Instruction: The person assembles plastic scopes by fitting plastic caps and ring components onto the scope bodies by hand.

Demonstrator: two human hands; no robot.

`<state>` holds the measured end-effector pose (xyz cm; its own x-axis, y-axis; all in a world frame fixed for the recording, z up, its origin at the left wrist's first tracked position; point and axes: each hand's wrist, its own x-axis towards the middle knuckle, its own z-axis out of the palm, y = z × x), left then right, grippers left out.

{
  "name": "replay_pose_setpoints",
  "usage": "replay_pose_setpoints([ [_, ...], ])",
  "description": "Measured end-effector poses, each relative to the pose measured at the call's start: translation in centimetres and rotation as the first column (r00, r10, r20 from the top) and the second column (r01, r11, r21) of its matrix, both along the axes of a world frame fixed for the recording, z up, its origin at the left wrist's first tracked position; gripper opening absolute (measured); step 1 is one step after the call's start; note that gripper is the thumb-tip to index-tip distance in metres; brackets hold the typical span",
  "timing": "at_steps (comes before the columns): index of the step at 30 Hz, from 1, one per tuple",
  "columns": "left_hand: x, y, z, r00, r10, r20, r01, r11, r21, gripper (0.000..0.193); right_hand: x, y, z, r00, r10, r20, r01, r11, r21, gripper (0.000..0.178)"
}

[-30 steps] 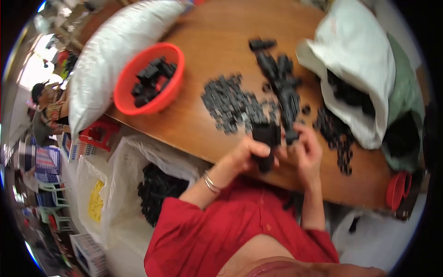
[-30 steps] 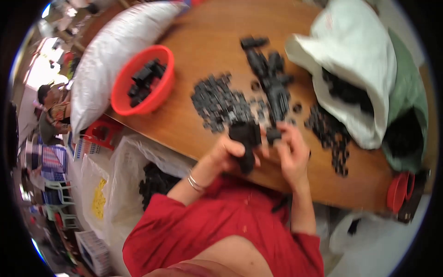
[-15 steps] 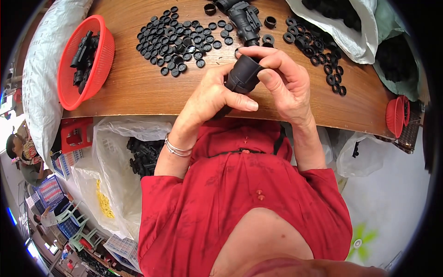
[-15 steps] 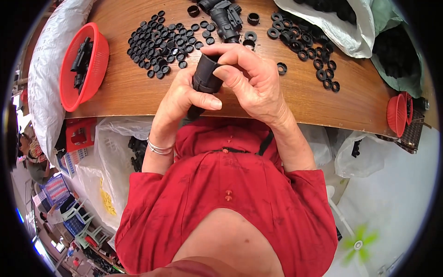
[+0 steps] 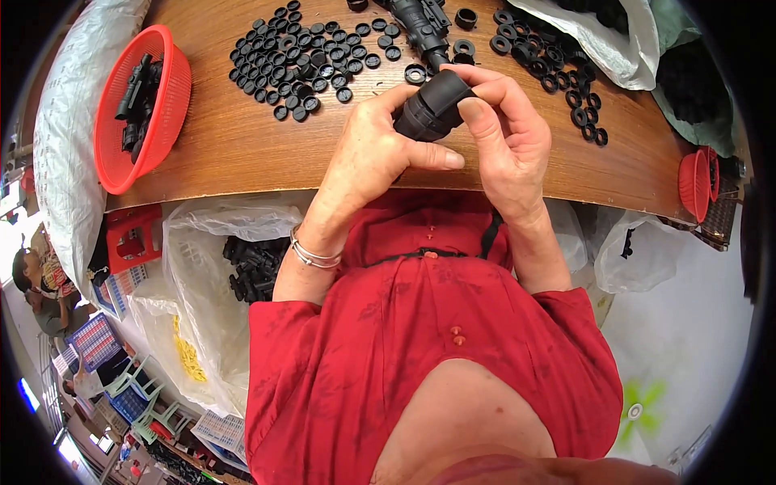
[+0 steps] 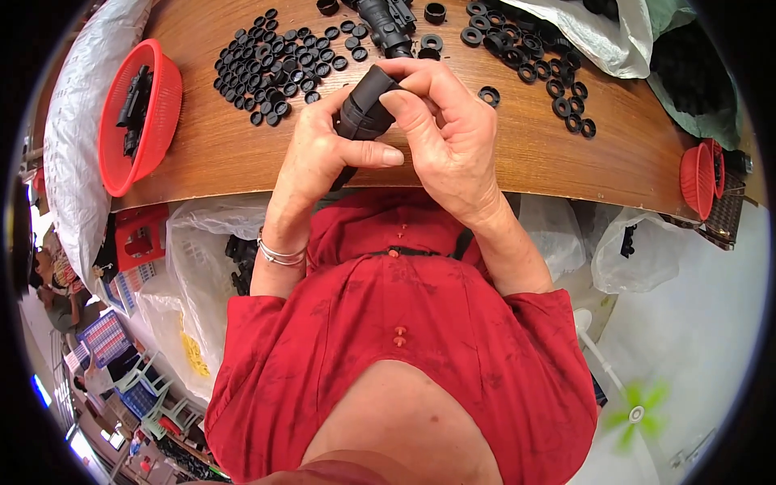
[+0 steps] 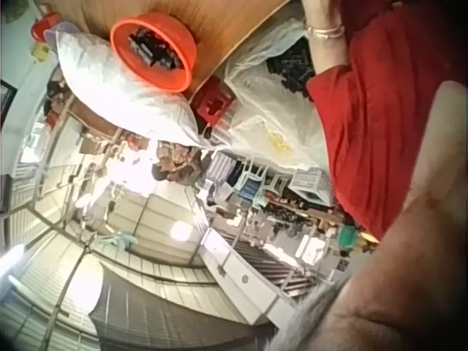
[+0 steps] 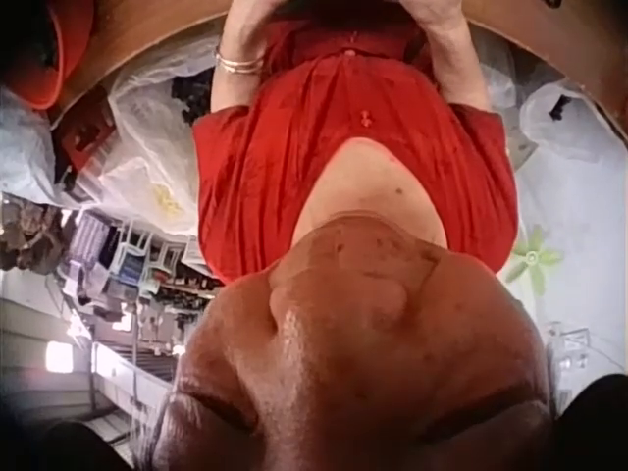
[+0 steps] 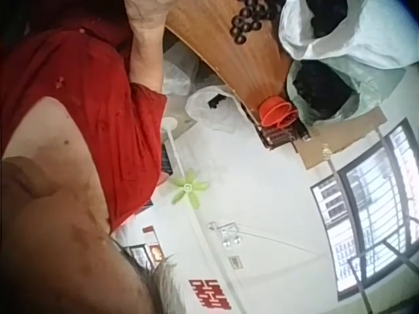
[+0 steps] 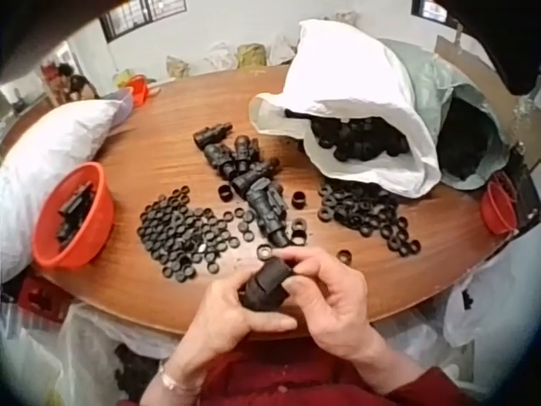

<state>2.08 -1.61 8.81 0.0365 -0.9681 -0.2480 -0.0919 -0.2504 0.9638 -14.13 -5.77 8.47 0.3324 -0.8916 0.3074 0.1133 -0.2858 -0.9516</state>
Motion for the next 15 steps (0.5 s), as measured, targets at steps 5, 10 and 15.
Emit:
replay_pose_setpoints([
  [5,-1.0,1.1,-0.3,0.945,0.186,0.269,-0.119,0.962,-0.245,0.056,0.0,0.5,0.3,1.0,0.029,-0.012,-0.029,0.999,-0.023,0.007],
  [10,1.1,0.2,-0.1,0.961,-0.138,-0.241,0.169,0.979,0.112,0.049,-0.7,0.3,0.9,0.975,0.057,-0.214,-0.098,0.978,-0.187,0.008],
  [15,0.1,0.2,-1.7,1.0,0.006,0.015,-0.005,0.998,-0.062,0.053,0.3,0.1,0.6,0.973,0.013,-0.231,-0.035,0.995,-0.091,0.017],
])
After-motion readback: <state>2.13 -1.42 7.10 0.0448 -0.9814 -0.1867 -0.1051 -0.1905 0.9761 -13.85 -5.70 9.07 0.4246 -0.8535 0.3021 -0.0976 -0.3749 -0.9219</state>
